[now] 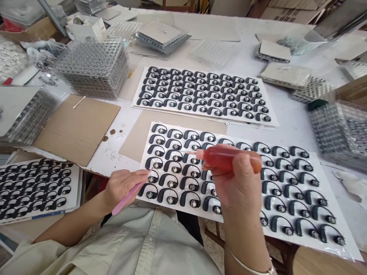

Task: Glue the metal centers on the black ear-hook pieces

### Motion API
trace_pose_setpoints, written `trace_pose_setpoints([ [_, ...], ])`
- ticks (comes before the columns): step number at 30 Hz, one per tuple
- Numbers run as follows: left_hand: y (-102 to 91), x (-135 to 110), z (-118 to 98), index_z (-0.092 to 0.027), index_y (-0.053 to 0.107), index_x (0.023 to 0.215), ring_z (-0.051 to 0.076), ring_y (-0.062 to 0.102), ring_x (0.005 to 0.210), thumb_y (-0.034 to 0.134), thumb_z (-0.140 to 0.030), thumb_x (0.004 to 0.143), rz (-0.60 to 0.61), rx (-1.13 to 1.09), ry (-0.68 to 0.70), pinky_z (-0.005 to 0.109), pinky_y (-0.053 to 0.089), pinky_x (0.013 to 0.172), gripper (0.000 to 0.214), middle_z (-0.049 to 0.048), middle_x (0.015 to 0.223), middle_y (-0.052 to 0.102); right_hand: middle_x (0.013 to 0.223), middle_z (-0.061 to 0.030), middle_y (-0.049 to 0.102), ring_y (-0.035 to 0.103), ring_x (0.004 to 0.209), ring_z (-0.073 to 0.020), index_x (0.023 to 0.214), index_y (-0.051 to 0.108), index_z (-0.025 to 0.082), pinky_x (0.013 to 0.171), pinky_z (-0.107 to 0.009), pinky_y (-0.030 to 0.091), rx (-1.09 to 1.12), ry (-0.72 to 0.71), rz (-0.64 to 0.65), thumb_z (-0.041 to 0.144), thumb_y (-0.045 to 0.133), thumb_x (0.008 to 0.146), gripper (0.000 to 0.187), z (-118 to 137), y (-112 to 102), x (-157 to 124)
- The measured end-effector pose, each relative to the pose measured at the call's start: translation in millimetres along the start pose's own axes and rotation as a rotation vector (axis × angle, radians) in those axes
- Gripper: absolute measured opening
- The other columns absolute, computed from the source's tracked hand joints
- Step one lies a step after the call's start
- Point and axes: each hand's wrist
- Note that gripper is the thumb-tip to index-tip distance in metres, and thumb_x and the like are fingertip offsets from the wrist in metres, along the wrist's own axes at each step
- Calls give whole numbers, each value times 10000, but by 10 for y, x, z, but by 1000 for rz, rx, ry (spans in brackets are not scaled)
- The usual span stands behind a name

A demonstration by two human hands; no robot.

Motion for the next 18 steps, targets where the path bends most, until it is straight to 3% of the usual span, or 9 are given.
trace_pose_setpoints([
  [6,102,-38,-21,-111,622,935,124,660,584,528,-39,848,45,145,69,236,430,440,147,98,947,737,722,-74,649,692,629,-257,738,671,200,467,-362,567,-16,-32,-32,501,700,752,303,101,-56,-46],
  [11,99,14,-60,-83,626,904,120,616,511,540,-15,844,31,213,112,255,400,402,125,116,916,737,804,-67,674,697,690,-242,911,696,192,566,-383,597,-29,32,-114,433,781,678,346,-46,165,-256],
  [18,93,47,-149,-67,647,876,147,642,554,534,-40,856,140,329,138,254,439,414,119,147,919,727,794,-44,647,606,695,-181,913,659,201,601,-345,524,-359,-296,24,363,745,726,262,-209,549,-408],
])
Point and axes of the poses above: each hand's wrist, its own x-axis towards the middle knuckle, its own y-axis out of the palm, z = x × y
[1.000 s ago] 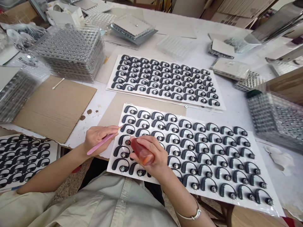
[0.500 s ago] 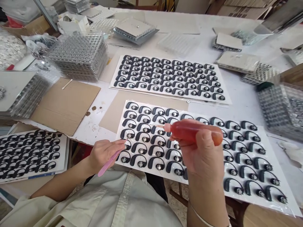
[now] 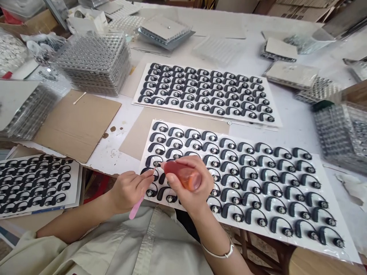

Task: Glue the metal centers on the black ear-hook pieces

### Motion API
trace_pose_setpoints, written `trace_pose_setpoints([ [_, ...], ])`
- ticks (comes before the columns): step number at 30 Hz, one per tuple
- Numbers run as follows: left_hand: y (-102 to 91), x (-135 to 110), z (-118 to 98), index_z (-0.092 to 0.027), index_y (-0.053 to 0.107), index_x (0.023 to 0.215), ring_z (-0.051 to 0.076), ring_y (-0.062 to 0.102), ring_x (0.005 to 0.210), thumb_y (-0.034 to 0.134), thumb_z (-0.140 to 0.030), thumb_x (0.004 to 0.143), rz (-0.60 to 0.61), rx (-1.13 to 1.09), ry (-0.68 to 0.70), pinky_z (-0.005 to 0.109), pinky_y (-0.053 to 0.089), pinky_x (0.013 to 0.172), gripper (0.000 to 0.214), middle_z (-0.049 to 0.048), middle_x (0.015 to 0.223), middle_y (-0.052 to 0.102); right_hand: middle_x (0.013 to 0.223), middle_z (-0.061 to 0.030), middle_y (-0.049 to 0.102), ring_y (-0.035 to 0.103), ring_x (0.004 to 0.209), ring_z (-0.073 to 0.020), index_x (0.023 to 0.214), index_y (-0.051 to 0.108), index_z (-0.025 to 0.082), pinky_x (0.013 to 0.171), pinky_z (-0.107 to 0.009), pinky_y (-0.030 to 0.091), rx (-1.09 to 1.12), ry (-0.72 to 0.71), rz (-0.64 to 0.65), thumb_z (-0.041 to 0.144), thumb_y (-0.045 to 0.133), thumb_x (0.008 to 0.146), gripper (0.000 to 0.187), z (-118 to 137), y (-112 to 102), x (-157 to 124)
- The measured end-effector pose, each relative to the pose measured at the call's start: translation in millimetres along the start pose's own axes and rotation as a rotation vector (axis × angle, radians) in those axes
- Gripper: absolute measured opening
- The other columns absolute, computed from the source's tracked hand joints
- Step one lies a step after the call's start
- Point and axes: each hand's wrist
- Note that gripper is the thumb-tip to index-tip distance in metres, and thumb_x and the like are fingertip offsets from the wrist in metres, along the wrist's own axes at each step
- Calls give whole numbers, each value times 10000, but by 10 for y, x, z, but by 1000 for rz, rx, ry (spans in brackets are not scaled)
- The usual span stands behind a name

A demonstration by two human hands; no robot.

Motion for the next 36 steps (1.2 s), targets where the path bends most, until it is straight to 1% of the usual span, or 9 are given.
trace_pose_setpoints([
  [2,-1,7,-23,-62,651,871,155,640,549,534,-55,860,9,30,4,264,453,412,118,161,917,722,779,-37,642,592,680,-176,910,646,204,604,-346,509,-50,-71,38,325,744,726,240,-11,46,-7],
  [5,3,16,-40,-60,647,848,157,631,535,540,-63,858,-29,25,-11,274,436,385,108,165,907,721,773,-33,642,587,670,-174,911,635,207,597,-343,496,-70,-111,51,277,728,740,207,-41,66,-15],
  [8,11,15,-40,-60,641,839,156,631,534,539,-69,861,-52,-1,-30,281,426,379,105,160,907,723,784,-38,644,591,685,-181,916,635,200,599,-344,493,-56,-117,60,266,728,739,211,-68,61,-25],
  [13,38,-1,-47,-76,636,842,157,648,566,531,-77,870,-45,1,-44,285,439,401,108,152,914,724,789,-40,639,589,682,-175,926,640,187,601,-339,489,-51,-129,96,257,728,740,218,-73,69,-27],
  [17,42,0,-59,-81,635,832,153,638,545,514,-77,871,-74,5,-65,285,425,397,128,151,909,725,792,-37,638,592,691,-175,935,636,193,601,-338,491,-60,-131,102,238,733,734,228,-67,78,-24],
  [22,10,22,-44,-56,644,851,155,633,535,521,-70,870,-39,-16,-39,281,432,396,125,161,898,726,791,-37,641,598,694,-179,932,633,199,600,-341,494,-83,-142,98,244,736,734,228,-74,77,-35],
  [29,17,19,-47,-45,651,842,161,648,552,534,-64,871,-62,-19,-47,276,427,391,122,163,887,728,808,-40,647,605,706,-182,959,633,194,595,-340,500,-78,-167,84,257,743,735,258,-80,86,-40],
  [36,1,13,-43,-49,655,835,154,629,532,554,-66,860,-53,-11,-49,274,432,392,105,166,895,726,786,-36,638,595,686,-168,932,629,192,583,-328,500,-86,-171,86,272,731,753,221,-46,99,-20],
])
Point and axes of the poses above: each hand's wrist, its own x-axis towards the middle knuckle, its own y-axis out of the palm, z = x × y
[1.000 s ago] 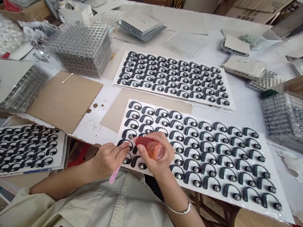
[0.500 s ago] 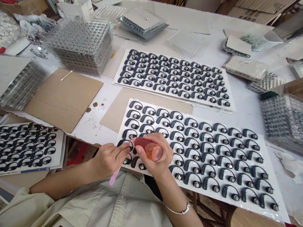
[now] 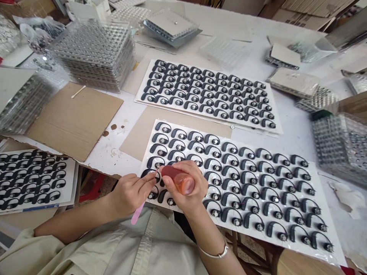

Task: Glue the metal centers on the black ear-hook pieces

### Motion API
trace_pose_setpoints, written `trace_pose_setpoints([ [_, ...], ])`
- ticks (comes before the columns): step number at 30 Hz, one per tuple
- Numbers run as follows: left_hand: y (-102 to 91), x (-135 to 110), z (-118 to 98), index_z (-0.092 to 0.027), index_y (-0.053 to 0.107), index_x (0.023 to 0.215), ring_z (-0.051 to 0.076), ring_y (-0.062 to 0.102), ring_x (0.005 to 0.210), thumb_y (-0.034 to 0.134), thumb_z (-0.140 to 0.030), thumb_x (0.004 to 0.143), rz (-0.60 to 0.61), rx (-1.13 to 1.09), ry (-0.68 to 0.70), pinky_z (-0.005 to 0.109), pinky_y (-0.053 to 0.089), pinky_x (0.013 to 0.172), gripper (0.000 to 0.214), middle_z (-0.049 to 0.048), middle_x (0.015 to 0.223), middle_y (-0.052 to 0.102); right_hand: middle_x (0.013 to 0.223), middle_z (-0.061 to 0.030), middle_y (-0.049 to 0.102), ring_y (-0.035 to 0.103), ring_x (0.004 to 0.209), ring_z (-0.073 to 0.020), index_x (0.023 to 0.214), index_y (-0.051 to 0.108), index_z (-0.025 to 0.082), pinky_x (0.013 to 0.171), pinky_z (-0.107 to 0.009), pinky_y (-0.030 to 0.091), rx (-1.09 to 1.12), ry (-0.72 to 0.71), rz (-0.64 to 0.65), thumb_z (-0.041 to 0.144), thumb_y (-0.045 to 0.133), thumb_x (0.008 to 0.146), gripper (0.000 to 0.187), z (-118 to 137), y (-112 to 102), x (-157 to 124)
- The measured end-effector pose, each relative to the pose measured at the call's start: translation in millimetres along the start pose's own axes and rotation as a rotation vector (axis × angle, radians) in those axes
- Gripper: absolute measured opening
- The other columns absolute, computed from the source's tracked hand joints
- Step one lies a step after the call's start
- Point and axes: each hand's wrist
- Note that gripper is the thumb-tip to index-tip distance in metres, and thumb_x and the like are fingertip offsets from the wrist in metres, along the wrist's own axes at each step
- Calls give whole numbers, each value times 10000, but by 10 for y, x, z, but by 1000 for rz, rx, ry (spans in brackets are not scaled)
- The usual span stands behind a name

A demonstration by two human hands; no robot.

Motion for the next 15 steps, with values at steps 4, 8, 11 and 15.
trace_pose_setpoints([
  [4,7,-18,6,-45,648,866,163,642,554,558,-68,854,18,-4,14,273,445,396,94,170,898,723,793,-34,641,599,683,-169,930,631,200,582,-330,504,-5,14,-25,279,740,744,230,-17,9,-7],
  [8,0,-27,16,-59,645,877,162,657,581,529,-67,869,40,-8,21,270,458,411,116,162,930,724,790,-36,644,603,682,-172,937,632,199,584,-334,504,-6,15,-36,269,740,743,233,-28,13,-16],
  [11,15,-35,7,-57,642,878,161,657,576,507,-77,883,35,-14,11,276,447,408,137,166,941,723,795,-41,651,600,677,-172,939,632,195,586,-339,501,-12,10,-47,255,739,743,232,-24,15,-16],
  [15,50,-47,-11,-62,637,866,171,664,582,477,-79,896,-13,-18,-21,291,432,403,163,161,930,725,802,-43,657,605,681,-173,943,632,191,594,-343,501,-10,3,-58,244,739,742,233,-23,15,-18],
])
Point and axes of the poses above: each hand's wrist, its own x-axis towards the middle knuckle, its own y-axis out of the palm, z = x × y
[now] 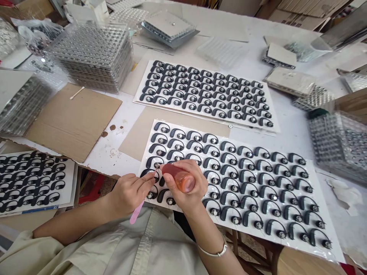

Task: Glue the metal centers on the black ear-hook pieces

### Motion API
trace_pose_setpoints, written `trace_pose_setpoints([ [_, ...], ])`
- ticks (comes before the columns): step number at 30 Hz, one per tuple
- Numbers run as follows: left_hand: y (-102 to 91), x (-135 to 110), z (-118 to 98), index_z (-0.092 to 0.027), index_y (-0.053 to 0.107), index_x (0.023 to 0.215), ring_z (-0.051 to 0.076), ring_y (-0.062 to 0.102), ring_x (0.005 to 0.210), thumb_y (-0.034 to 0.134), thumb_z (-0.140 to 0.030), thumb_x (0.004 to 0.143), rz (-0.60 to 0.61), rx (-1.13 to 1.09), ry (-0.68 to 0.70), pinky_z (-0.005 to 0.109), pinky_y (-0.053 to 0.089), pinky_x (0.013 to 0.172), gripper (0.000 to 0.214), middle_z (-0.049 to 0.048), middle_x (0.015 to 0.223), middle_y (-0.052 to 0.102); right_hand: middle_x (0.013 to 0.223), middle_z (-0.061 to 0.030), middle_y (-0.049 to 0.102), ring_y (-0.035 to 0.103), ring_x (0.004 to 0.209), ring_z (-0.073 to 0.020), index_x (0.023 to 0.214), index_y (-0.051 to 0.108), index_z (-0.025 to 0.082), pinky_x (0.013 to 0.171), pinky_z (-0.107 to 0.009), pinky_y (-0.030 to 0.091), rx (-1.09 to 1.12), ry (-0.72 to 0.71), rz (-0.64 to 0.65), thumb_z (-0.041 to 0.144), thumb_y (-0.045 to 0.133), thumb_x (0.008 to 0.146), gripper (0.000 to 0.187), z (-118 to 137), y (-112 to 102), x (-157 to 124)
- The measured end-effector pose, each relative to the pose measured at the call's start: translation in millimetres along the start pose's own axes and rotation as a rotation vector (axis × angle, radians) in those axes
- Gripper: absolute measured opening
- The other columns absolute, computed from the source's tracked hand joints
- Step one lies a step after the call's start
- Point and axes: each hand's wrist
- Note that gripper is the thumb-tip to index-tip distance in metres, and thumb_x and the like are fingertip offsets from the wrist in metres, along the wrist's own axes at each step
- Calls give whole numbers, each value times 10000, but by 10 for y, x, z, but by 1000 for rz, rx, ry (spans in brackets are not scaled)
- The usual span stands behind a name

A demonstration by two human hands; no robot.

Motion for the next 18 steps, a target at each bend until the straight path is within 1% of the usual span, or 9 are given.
trace_pose_setpoints([
  [4,-15,16,10,-76,641,856,154,662,580,497,-78,897,24,4,18,278,442,404,150,144,932,727,789,-41,649,604,684,-173,946,633,183,597,-340,500,-6,-12,-8,229,735,739,235,-13,-6,-12],
  [9,-50,44,31,-52,644,872,167,680,607,524,-61,883,30,-14,24,279,461,407,121,146,933,728,785,-35,648,601,680,-174,936,631,194,597,-342,499,-28,1,-15,231,732,738,226,-14,-15,-15],
  [15,-31,12,32,-43,647,889,173,677,614,549,-74,874,43,-17,22,287,465,417,104,156,956,724,774,-29,648,597,663,-165,918,628,192,587,-332,491,-37,-2,-28,225,729,741,206,-8,-10,-10],
  [18,-31,13,29,-47,648,889,167,672,611,543,-75,877,44,-10,24,284,458,415,109,149,950,726,784,-31,648,595,666,-167,908,631,194,589,-335,491,-19,22,-34,218,730,736,200,-21,-12,-21],
])
Point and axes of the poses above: each hand's wrist, its own x-axis towards the middle knuckle, its own y-axis out of the palm, z = x × y
